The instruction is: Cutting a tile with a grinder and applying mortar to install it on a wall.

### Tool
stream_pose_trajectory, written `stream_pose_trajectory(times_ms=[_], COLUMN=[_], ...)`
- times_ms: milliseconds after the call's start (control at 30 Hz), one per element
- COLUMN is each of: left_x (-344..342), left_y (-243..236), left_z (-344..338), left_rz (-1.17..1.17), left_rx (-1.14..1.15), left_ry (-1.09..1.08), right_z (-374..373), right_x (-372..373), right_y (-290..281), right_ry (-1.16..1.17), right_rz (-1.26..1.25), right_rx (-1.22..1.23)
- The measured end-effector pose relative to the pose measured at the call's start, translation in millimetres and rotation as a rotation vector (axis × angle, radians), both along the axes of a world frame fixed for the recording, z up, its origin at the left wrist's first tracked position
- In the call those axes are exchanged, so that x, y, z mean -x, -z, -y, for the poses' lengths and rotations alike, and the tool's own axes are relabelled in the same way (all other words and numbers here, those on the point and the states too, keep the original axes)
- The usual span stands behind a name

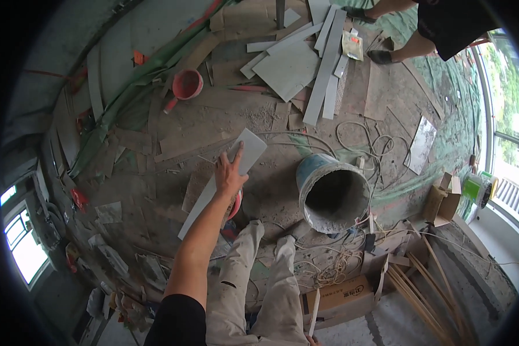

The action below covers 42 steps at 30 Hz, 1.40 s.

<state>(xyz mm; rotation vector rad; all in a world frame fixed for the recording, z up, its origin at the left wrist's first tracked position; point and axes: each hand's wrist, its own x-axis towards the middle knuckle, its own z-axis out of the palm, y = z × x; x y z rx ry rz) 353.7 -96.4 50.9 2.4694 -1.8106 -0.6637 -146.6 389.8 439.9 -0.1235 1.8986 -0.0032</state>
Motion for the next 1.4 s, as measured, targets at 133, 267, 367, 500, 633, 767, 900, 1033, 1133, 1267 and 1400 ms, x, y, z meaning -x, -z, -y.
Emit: stream_pose_trajectory(times_ms=[133, 267, 367, 500, 633, 767, 900, 1033, 1133, 1267, 1400], left_x=[4.9, 3.3, 19.5, 47.9, 84.2, 117.5, 117.4, 129.4, 131.4, 106.1, 107.9], left_y=[-106.0, -244.1, -349.8, -526.3, -545.8, -524.9, -551.6, -656.1, -633.9, -582.3, -602.8], left_z=[0.5, -25.0, -24.2, -90.7, -161.9, -191.6, -180.7, -167.9, -206.1, -226.7, -160.4], left_rz=[-0.186, -0.434, -0.668, -1.215, -1.453, -1.617, -1.636, -1.798, -1.792, -1.633, -1.369], left_rx=[0.003, -0.219, -0.246, -0.308, -0.476, -0.471, -0.539, -0.642, -0.606, -0.625, -0.53], left_ry=[0.003, -0.012, 0.017, -0.149, -0.433, -0.735, -0.848, -0.845, -0.767, -0.645, -0.486], right_z=[11.7, 21.5, 31.8, 47.9, 100.9, 132.4, 157.4, 123.5, 134.1, 147.9, 137.8], right_x=[13.4, 64.7, 108.9, 166.8, 171.5, 158.0, 168.1, 215.8, 199.2, 184.6, 189.7], right_y=[9.1, -11.6, -18.5, -25.6, -29.2, -70.7, -95.9, -41.8, -62.2, -46.9, -10.2], right_ry=[0.209, 0.074, -0.231, -0.306, -0.529, -0.135, -0.486, -0.302, -0.139, 0.134, 0.22], right_rz=[0.017, 0.054, -0.027, 0.129, -0.091, -0.061, 0.026, 0.196, 0.102, 0.107, 0.047], right_rx=[0.028, 0.02, -0.016, 0.25, 0.422, 0.351, 0.369, 0.618, 0.313, 0.153, 0.09])
